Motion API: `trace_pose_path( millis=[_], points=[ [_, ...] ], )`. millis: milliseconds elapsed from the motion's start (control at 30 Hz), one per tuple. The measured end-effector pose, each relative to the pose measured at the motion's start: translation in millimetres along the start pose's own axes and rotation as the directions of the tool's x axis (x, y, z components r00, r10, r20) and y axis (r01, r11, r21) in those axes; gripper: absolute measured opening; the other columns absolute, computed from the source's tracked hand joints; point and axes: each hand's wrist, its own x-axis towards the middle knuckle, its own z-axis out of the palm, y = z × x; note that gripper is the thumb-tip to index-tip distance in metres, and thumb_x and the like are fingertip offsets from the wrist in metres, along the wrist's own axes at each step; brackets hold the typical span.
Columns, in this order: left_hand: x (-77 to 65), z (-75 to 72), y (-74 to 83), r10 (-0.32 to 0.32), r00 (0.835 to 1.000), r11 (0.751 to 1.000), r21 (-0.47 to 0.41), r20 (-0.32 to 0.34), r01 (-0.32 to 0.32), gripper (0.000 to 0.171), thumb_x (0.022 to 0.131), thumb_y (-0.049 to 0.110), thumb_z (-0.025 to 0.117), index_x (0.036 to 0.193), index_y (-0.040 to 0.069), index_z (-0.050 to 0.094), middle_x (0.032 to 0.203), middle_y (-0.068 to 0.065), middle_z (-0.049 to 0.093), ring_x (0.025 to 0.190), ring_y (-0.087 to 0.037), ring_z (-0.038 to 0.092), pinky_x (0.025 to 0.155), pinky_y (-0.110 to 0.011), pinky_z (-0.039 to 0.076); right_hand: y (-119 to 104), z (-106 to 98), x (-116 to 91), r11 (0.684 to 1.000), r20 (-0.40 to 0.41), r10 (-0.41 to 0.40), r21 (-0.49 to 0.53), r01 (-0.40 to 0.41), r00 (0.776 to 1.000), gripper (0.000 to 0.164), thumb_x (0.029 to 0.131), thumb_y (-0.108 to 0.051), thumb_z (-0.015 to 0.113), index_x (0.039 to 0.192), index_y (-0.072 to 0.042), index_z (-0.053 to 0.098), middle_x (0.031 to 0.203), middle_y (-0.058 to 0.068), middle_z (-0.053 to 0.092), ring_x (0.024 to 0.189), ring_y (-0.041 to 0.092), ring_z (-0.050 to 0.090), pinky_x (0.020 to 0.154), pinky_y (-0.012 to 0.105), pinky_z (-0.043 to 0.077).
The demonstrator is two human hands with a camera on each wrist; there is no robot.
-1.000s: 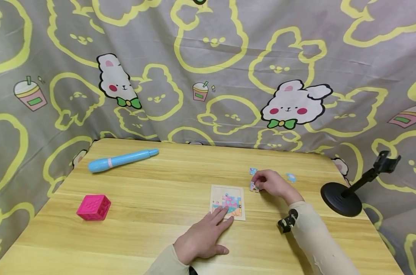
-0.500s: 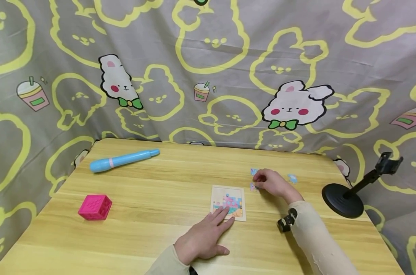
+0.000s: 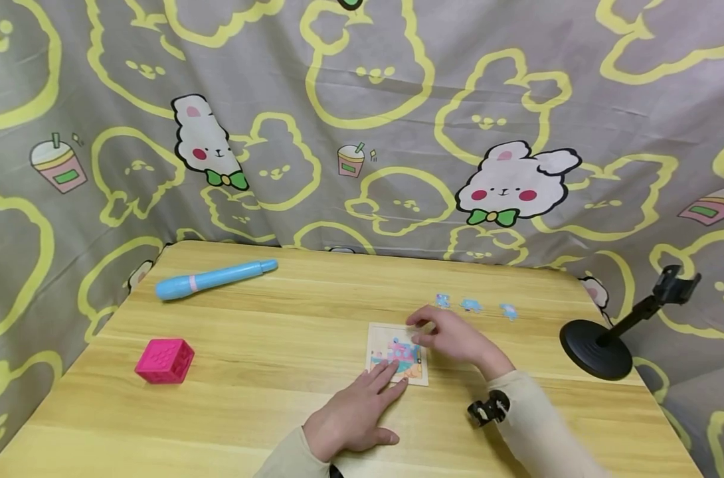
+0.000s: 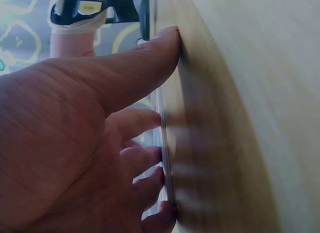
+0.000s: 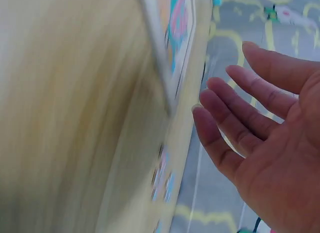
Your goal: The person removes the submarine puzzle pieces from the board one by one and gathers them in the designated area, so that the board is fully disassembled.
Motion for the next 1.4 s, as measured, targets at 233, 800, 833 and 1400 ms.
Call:
trace_pose_path(
  millis=[233,800,833,1400],
  points=[
    [1.5,-0.1,-0.6,-0.010,1.000,1.000,-0.004,0.013,0.010,0.081,0.086,0.051,0.069,0.153,0.019,0.037,0.162,-0.006,0.019,0.147,-0.022,0.015,0.116,-0.036,0.023,-15,18,5,0.994,0.033,-0.039,-0.099,0.042,0.999,0.027,0.090,-0.005,0.068,0.117,-0.004,0.067,0.110,0.003,0.063,0.099,0.024,0.059,0.085,0.041,0.050],
    [-0.2,-0.6,0.5,0.016,1.000,1.000,0.006,-0.005,-0.016,0.080,0.087,0.049,0.069,0.152,0.015,0.038,0.161,-0.003,0.023,0.147,-0.025,0.016,0.115,-0.041,0.026,-11,33,12,0.990,0.053,-0.014,-0.136,0.021,0.998,0.019,0.090,-0.002,0.068,0.109,-0.004,0.067,0.094,0.002,0.055,0.083,0.016,0.052,0.075,0.037,0.047],
    [-0.5,-0.8,0.9,0.019,1.000,1.000,0.009,-0.006,-0.019,0.080,0.087,0.049,0.069,0.152,0.015,0.038,0.160,-0.001,0.023,0.147,-0.025,0.016,0.115,-0.041,0.026,-11,33,12,0.990,0.052,-0.013,-0.140,0.020,0.999,0.019,0.089,-0.001,0.069,0.108,-0.005,0.066,0.094,0.002,0.054,0.083,0.016,0.052,0.075,0.037,0.047],
    [-0.8,-2.3,-0.2,0.027,1.000,0.998,-0.053,-0.003,-0.027,0.080,0.088,0.046,0.070,0.153,0.013,0.037,0.161,0.000,0.022,0.148,-0.025,0.013,0.116,-0.041,0.023,-12,32,15,0.999,0.056,0.007,-0.047,-0.005,0.998,0.012,0.094,0.000,0.063,0.102,-0.008,0.059,0.080,-0.002,0.055,0.068,0.013,0.052,0.063,0.030,0.047]
  ],
)
